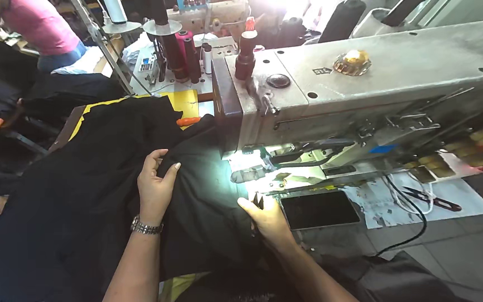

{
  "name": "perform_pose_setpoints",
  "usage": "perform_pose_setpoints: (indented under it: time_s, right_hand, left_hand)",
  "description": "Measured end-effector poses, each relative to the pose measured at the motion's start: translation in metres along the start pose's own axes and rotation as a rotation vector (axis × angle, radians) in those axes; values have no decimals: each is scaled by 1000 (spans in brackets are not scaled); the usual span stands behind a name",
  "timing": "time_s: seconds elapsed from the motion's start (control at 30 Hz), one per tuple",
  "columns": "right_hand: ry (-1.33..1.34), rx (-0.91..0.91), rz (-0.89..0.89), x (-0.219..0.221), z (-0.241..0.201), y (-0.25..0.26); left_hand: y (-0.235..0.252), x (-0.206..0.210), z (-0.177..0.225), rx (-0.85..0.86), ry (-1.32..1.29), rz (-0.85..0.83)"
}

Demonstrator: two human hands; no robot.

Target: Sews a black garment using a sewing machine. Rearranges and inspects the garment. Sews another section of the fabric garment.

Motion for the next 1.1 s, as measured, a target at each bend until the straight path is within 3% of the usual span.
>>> perform_pose_setpoints:
  time_s: [1.1]
  right_hand:
    - [62, -55, 64, 4, 2, 1]
  left_hand:
    - [16, 11, -7, -3, -19, 49]
Point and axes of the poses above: each hand's wrist, its own y-axis towards the middle knuckle, its own x-axis out of the palm, z = x × y, the point moved 5 cm from there along y, towards the middle knuckle, and after that the axes turned 12 degrees about -x, right-handed, at the moved point
